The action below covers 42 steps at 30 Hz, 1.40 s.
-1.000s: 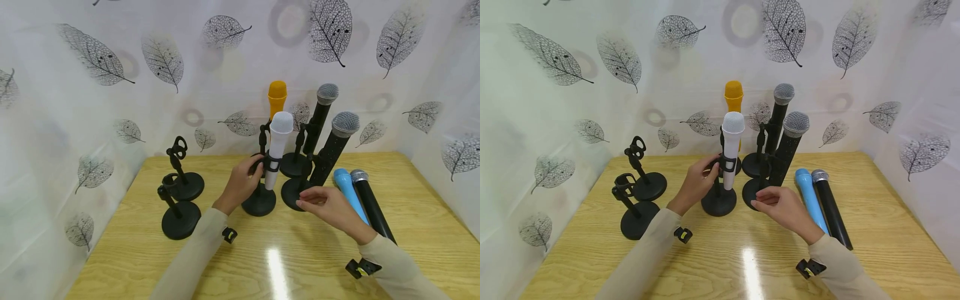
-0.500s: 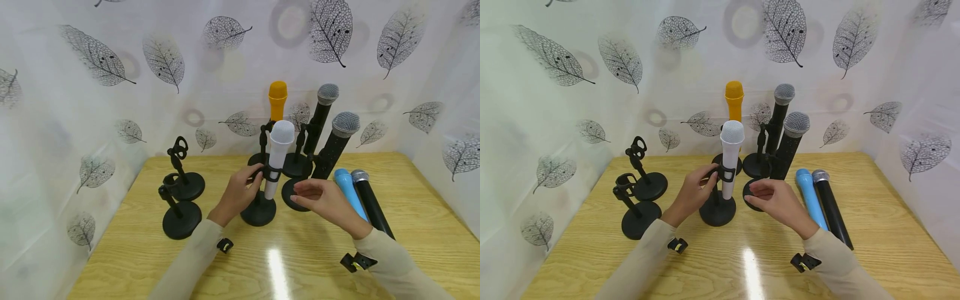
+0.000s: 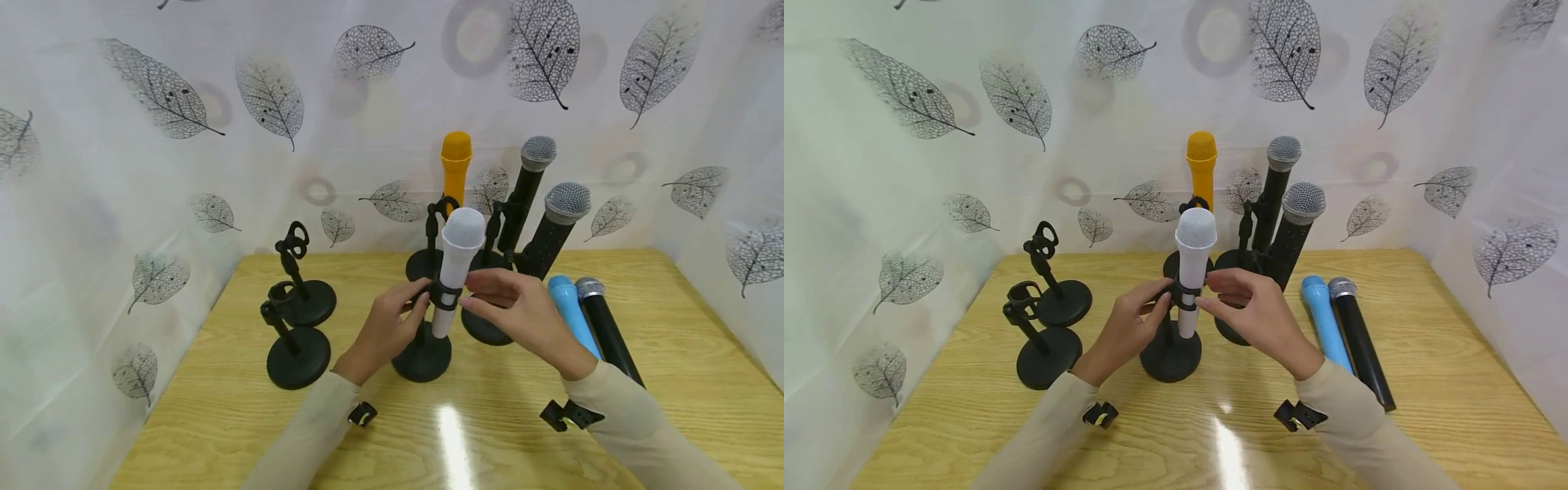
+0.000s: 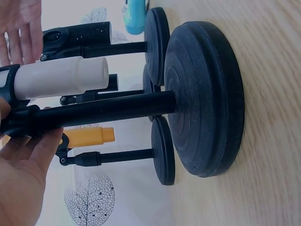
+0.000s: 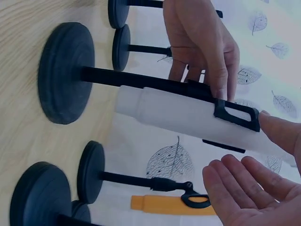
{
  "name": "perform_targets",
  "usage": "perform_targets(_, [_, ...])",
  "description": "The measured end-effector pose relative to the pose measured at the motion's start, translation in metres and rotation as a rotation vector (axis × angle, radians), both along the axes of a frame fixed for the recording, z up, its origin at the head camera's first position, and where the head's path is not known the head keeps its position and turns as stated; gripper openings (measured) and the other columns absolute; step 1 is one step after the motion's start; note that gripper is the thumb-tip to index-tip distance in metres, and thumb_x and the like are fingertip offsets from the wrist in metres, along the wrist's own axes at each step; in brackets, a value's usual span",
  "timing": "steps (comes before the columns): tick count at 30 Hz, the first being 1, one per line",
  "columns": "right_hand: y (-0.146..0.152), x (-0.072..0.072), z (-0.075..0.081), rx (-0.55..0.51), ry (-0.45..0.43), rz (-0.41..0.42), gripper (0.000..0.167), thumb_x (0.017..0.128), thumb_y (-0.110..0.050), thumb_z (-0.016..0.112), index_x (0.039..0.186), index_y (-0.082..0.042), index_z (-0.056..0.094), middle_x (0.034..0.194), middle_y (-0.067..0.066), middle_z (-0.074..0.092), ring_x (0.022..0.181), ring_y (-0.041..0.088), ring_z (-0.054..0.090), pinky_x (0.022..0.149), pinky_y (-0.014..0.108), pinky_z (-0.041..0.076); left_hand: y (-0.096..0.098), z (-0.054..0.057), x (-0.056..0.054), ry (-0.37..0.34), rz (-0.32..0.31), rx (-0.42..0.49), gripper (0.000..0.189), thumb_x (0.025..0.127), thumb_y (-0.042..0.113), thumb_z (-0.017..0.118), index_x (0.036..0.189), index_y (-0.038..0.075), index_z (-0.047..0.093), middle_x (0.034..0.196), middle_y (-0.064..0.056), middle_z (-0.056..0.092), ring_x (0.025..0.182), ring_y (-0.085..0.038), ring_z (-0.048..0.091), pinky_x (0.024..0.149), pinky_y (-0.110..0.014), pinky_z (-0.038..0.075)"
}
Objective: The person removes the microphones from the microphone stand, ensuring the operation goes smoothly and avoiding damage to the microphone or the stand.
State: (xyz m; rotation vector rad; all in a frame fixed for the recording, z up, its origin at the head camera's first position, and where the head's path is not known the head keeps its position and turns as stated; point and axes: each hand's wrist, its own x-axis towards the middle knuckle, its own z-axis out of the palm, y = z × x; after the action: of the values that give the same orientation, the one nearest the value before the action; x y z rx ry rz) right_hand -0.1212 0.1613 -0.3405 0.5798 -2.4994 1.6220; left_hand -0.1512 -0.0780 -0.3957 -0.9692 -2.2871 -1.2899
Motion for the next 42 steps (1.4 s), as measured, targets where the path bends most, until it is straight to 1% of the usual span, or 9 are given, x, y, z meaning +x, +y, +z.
perform_targets(6, [-0.01, -0.001, 0.007, -0.035, 0.029, 0.026, 0.042, 0.091, -0.018, 0.079, 0.129, -0.005, 0.066, 0.121, 0.008, 0.07, 0.11, 0.024, 0.069, 0.091, 0.03, 0.057, -0.002, 0.001, 0.007, 0.002, -0.013, 0.0, 0.029, 0.103, 0.007, 0.06, 0.131, -0.001, 0.064, 0.112, -0.01, 0.07, 0.103, -0.017, 0.069, 0.083, -0.024, 0.058])
perform_targets(16, [-0.018, 0.001, 0.015, -0.043, 0.089, 0.019, 0.035, 0.09, -0.013, 0.08, 0.122, -0.005, 0.069, 0.111, 0.006, 0.073, 0.105, 0.018, 0.071, 0.093, 0.045, 0.055, -0.004, 0.002, 0.017, -0.013, -0.036, 0.009, 0.028, 0.103, 0.006, 0.059, 0.13, -0.001, 0.064, 0.116, -0.011, 0.069, 0.106, -0.016, 0.068, 0.086, -0.023, 0.056])
perform_targets(18, [-0.019, 0.002, 0.017, -0.058, 0.094, 0.019, 0.035, 0.089, -0.012, 0.08, 0.122, -0.004, 0.069, 0.11, 0.006, 0.073, 0.105, 0.017, 0.071, 0.093, 0.043, 0.056, -0.005, 0.001, 0.018, -0.017, -0.044, 0.012, 0.028, 0.103, 0.006, 0.059, 0.13, 0.0, 0.064, 0.117, -0.01, 0.069, 0.106, -0.015, 0.068, 0.087, -0.023, 0.056])
perform_targets(23, [-0.022, 0.003, 0.018, -0.074, 0.116, 0.013, 0.035, 0.087, -0.008, 0.082, 0.119, -0.003, 0.069, 0.105, 0.006, 0.074, 0.101, 0.016, 0.072, 0.09, 0.032, 0.057, -0.005, 0.001, 0.022, -0.004, -0.062, 0.021, 0.029, 0.103, 0.005, 0.058, 0.132, -0.001, 0.062, 0.117, -0.011, 0.068, 0.106, -0.014, 0.068, 0.089, -0.021, 0.055])
perform_targets(28, [-0.025, 0.004, 0.017, -0.075, 0.179, -0.007, 0.034, 0.083, -0.002, 0.083, 0.115, 0.001, 0.071, 0.1, 0.007, 0.075, 0.094, 0.015, 0.073, 0.084, 0.026, 0.058, -0.006, 0.003, 0.025, 0.018, -0.083, 0.038, 0.029, 0.103, 0.002, 0.058, 0.131, -0.002, 0.062, 0.116, -0.012, 0.067, 0.104, -0.015, 0.068, 0.089, -0.022, 0.055])
perform_targets(32, [-0.028, 0.004, 0.016, -0.084, 0.231, -0.024, 0.034, 0.081, 0.003, 0.084, 0.112, 0.002, 0.073, 0.099, 0.008, 0.076, 0.092, 0.014, 0.073, 0.082, 0.025, 0.058, -0.007, 0.002, 0.026, 0.033, -0.087, 0.04, 0.027, 0.102, 0.001, 0.058, 0.129, -0.001, 0.063, 0.113, -0.011, 0.068, 0.104, -0.014, 0.068, 0.089, -0.022, 0.055])
perform_targets(35, [-0.029, 0.004, 0.016, -0.071, 0.259, -0.043, 0.031, 0.079, 0.003, 0.084, 0.109, 0.001, 0.075, 0.097, 0.006, 0.077, 0.092, 0.012, 0.073, 0.081, 0.024, 0.058, -0.008, 0.001, 0.026, 0.063, -0.081, 0.033, 0.027, 0.101, 0.001, 0.06, 0.127, -0.001, 0.063, 0.112, -0.011, 0.068, 0.104, -0.014, 0.068, 0.087, -0.022, 0.056])
perform_targets(39, [-0.03, 0.004, 0.017, -0.065, 0.28, -0.051, 0.031, 0.078, 0.005, 0.085, 0.107, 0.002, 0.076, 0.097, 0.007, 0.077, 0.092, 0.012, 0.073, 0.081, 0.023, 0.058, -0.008, -0.001, 0.026, 0.108, -0.074, 0.026, 0.027, 0.1, -0.001, 0.061, 0.126, -0.001, 0.063, 0.111, -0.011, 0.068, 0.103, -0.016, 0.068, 0.084, -0.021, 0.056])
perform_targets(42, [-0.031, 0.004, 0.019, -0.072, 0.282, -0.046, 0.031, 0.078, 0.006, 0.085, 0.108, 0.003, 0.076, 0.099, 0.009, 0.077, 0.094, 0.014, 0.073, 0.082, 0.023, 0.057, -0.009, -0.002, 0.026, 0.125, -0.072, 0.026, 0.028, 0.099, -0.001, 0.061, 0.127, -0.001, 0.063, 0.111, -0.011, 0.069, 0.103, -0.016, 0.068, 0.084, -0.021, 0.056])
